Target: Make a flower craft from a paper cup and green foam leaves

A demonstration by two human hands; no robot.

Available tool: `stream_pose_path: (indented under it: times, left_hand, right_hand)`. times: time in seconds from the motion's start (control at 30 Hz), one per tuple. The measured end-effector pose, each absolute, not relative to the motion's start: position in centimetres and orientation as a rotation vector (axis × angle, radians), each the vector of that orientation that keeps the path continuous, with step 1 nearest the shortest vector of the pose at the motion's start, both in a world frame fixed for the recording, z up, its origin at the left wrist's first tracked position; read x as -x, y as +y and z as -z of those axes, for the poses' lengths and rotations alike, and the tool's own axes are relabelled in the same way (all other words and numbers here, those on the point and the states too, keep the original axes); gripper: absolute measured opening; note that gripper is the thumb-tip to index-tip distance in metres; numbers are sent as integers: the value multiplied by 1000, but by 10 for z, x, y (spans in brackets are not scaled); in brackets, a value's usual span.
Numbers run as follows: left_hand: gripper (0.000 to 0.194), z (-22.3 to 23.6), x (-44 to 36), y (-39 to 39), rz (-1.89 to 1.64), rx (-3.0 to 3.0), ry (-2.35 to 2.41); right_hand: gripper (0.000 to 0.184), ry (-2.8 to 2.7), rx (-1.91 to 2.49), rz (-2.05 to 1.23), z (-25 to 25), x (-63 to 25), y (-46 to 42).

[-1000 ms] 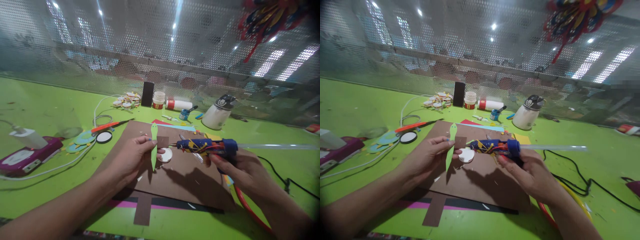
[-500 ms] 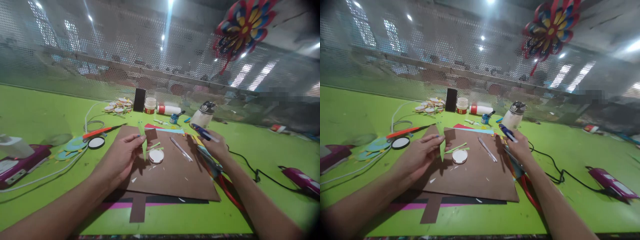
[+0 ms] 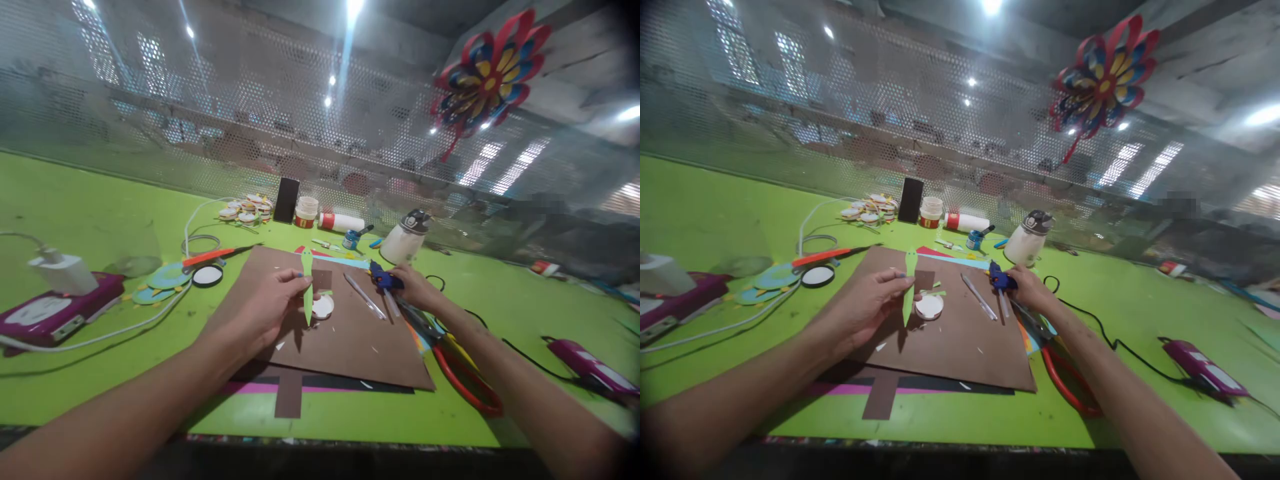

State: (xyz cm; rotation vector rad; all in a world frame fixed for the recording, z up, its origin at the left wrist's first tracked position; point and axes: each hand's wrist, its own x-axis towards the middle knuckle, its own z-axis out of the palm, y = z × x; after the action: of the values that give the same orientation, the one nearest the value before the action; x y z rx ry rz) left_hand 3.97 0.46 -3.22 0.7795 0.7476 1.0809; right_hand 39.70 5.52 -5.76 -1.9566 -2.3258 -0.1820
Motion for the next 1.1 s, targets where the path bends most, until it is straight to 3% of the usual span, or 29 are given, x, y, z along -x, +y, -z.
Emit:
stream_pose_path:
  times: [0.2, 0.37, 0.6, 0.77, 1.1]
  left_hand:
    - [9, 36, -42, 6, -1047, -802, 744]
    - [7, 37, -47, 2, -995, -844, 744]
    - [7, 41, -50, -3, -959, -848, 699]
    - [17, 46, -49, -1, -949, -806, 683]
    - [22, 43, -50, -3, -975, -848, 725]
  right_hand:
    - [27, -2224, 1884, 43, 39, -390, 49]
    - [23, -2001, 1657, -70, 12, -329, 16]
    - [32, -1838, 1411, -698, 8, -237, -19]
    - [27, -1654, 1344, -1070, 21, -227, -25]
    - [26, -1452, 1187, -1248, 27, -230, -25]
